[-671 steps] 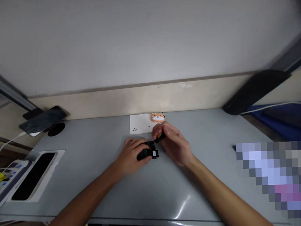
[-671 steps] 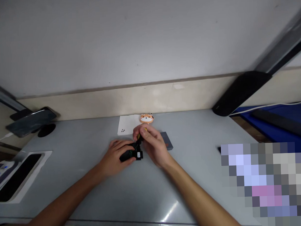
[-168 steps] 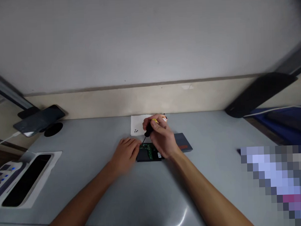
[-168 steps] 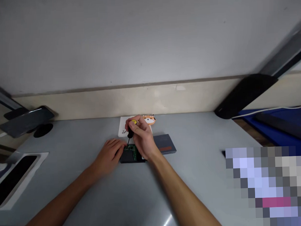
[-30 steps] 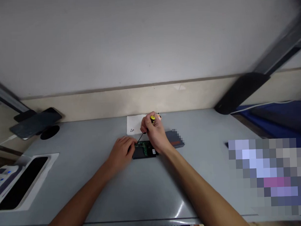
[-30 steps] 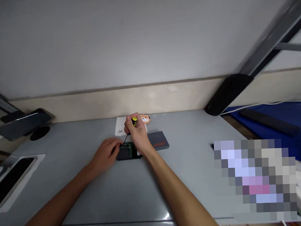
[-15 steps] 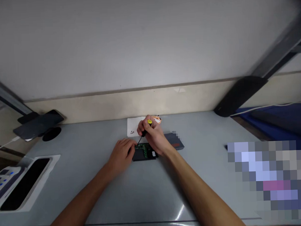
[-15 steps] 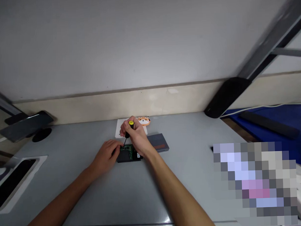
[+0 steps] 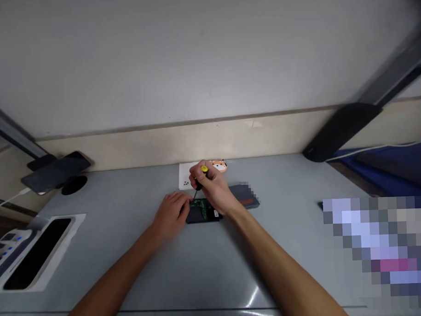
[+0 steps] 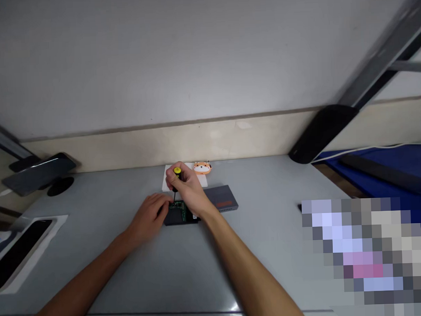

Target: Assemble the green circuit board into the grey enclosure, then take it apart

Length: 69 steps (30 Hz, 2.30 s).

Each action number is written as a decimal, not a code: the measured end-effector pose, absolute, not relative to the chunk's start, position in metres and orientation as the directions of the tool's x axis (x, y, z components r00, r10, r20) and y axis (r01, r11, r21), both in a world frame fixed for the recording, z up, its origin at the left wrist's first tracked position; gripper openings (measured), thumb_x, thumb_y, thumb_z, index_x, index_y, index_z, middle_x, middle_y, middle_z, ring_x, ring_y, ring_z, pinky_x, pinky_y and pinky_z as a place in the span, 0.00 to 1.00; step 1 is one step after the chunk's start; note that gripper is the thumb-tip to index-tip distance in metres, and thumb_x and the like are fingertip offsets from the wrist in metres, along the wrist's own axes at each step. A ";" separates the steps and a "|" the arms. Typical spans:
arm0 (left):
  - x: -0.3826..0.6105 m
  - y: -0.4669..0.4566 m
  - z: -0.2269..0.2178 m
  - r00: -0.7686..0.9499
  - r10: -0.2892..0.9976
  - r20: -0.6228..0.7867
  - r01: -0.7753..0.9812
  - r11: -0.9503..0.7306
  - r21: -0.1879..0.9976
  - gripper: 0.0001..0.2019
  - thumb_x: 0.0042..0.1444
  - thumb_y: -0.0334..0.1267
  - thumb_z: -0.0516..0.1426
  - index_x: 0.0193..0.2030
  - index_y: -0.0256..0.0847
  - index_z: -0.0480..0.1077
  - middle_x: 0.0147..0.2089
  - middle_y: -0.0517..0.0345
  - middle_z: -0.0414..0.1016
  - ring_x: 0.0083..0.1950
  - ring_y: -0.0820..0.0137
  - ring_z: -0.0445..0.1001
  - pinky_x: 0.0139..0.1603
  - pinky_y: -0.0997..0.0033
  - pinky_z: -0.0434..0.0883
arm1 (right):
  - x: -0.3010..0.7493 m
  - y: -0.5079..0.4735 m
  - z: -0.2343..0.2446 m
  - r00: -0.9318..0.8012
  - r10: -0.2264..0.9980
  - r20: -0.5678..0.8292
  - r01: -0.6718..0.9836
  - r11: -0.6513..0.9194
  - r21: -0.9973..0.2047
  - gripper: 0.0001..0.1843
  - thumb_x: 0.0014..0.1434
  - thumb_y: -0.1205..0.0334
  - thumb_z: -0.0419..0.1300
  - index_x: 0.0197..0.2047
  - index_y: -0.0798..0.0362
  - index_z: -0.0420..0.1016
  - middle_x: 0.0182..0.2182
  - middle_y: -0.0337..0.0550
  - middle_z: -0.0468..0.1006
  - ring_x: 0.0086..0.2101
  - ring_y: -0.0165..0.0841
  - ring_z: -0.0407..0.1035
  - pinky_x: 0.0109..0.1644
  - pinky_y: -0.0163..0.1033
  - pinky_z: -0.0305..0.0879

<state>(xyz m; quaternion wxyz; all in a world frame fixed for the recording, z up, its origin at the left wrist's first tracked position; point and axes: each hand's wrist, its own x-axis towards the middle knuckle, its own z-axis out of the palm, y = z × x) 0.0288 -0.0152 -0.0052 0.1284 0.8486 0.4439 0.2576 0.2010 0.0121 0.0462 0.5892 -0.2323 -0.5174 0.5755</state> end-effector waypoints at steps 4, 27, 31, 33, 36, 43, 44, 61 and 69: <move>0.029 -0.015 -0.005 0.477 0.816 0.327 0.683 -0.578 0.447 0.11 0.70 0.32 0.48 0.47 0.44 0.71 0.46 0.56 0.78 0.50 0.63 0.74 0.53 0.59 0.67 | 0.196 0.011 0.047 -0.167 0.929 0.329 -0.351 0.256 -0.901 0.19 0.64 0.45 0.64 0.37 0.46 0.60 0.24 0.30 0.62 0.24 0.29 0.57 0.30 0.37 0.52; 0.015 -0.018 0.014 0.557 0.800 0.223 0.663 -0.590 0.461 0.17 0.75 0.43 0.46 0.64 0.47 0.66 0.56 0.52 0.73 0.57 0.62 0.72 0.60 0.57 0.69 | 0.316 -0.016 0.091 -0.441 0.877 0.193 0.712 0.472 -0.520 0.24 0.58 0.51 0.67 0.58 0.44 0.77 0.54 0.49 0.75 0.42 0.44 0.73 0.48 0.49 0.66; 0.009 -0.024 0.022 0.648 0.742 0.170 0.616 -0.642 0.457 0.25 0.67 0.47 0.58 0.70 0.53 0.61 0.65 0.52 0.68 0.63 0.58 0.69 0.65 0.52 0.67 | 0.356 -0.015 0.059 -0.473 0.877 -0.083 0.842 0.423 -0.335 0.37 0.52 0.55 0.69 0.66 0.41 0.71 0.60 0.49 0.73 0.41 0.44 0.76 0.47 0.49 0.70; 0.010 -0.026 0.022 0.648 0.740 0.180 0.617 -0.648 0.446 0.28 0.63 0.44 0.62 0.69 0.54 0.62 0.64 0.52 0.68 0.61 0.57 0.70 0.65 0.51 0.67 | 0.367 -0.013 0.055 -0.475 0.874 -0.105 0.828 0.404 -0.389 0.36 0.54 0.58 0.67 0.66 0.41 0.70 0.58 0.47 0.76 0.46 0.44 0.76 0.50 0.48 0.70; 0.012 -0.026 0.021 0.644 0.740 0.196 0.602 -0.648 0.466 0.27 0.62 0.40 0.63 0.67 0.54 0.65 0.63 0.53 0.69 0.61 0.58 0.71 0.65 0.52 0.68 | 0.374 -0.006 0.064 -0.440 0.884 -0.156 0.804 0.312 -0.506 0.30 0.59 0.50 0.64 0.64 0.43 0.72 0.55 0.48 0.79 0.50 0.47 0.75 0.54 0.49 0.70; 0.013 -0.021 0.017 0.637 0.743 0.208 0.542 -0.623 0.564 0.34 0.55 0.39 0.69 0.67 0.54 0.64 0.65 0.55 0.71 0.66 0.57 0.68 0.68 0.51 0.65 | 0.347 -0.004 0.082 -0.547 0.802 -0.240 0.708 0.291 -0.643 0.28 0.58 0.44 0.65 0.61 0.41 0.76 0.54 0.44 0.81 0.49 0.46 0.76 0.52 0.46 0.71; 0.013 -0.021 0.017 0.632 0.746 0.212 0.543 -0.621 0.565 0.34 0.55 0.40 0.69 0.68 0.54 0.64 0.65 0.54 0.71 0.66 0.57 0.68 0.68 0.51 0.65 | 0.341 -0.006 0.081 -0.565 0.793 -0.228 0.697 0.311 -0.646 0.28 0.57 0.46 0.66 0.60 0.41 0.77 0.52 0.44 0.81 0.47 0.45 0.76 0.50 0.45 0.72; 0.011 -0.018 0.008 0.564 0.814 0.138 0.575 -0.508 0.642 0.56 0.46 0.42 0.74 0.77 0.60 0.48 0.69 0.49 0.68 0.65 0.50 0.70 0.61 0.50 0.72 | 0.277 -0.041 0.050 -0.596 0.802 0.044 0.709 0.551 -0.439 0.23 0.61 0.56 0.66 0.58 0.45 0.72 0.53 0.47 0.75 0.42 0.41 0.75 0.42 0.43 0.69; 0.012 -0.014 0.005 0.551 0.823 0.137 0.596 -0.504 0.626 0.54 0.46 0.46 0.74 0.76 0.57 0.51 0.65 0.48 0.71 0.59 0.52 0.74 0.59 0.51 0.72 | 0.275 -0.034 0.057 -0.605 0.784 0.142 0.570 0.551 -0.609 0.17 0.63 0.51 0.64 0.54 0.44 0.78 0.51 0.47 0.77 0.43 0.41 0.75 0.48 0.47 0.70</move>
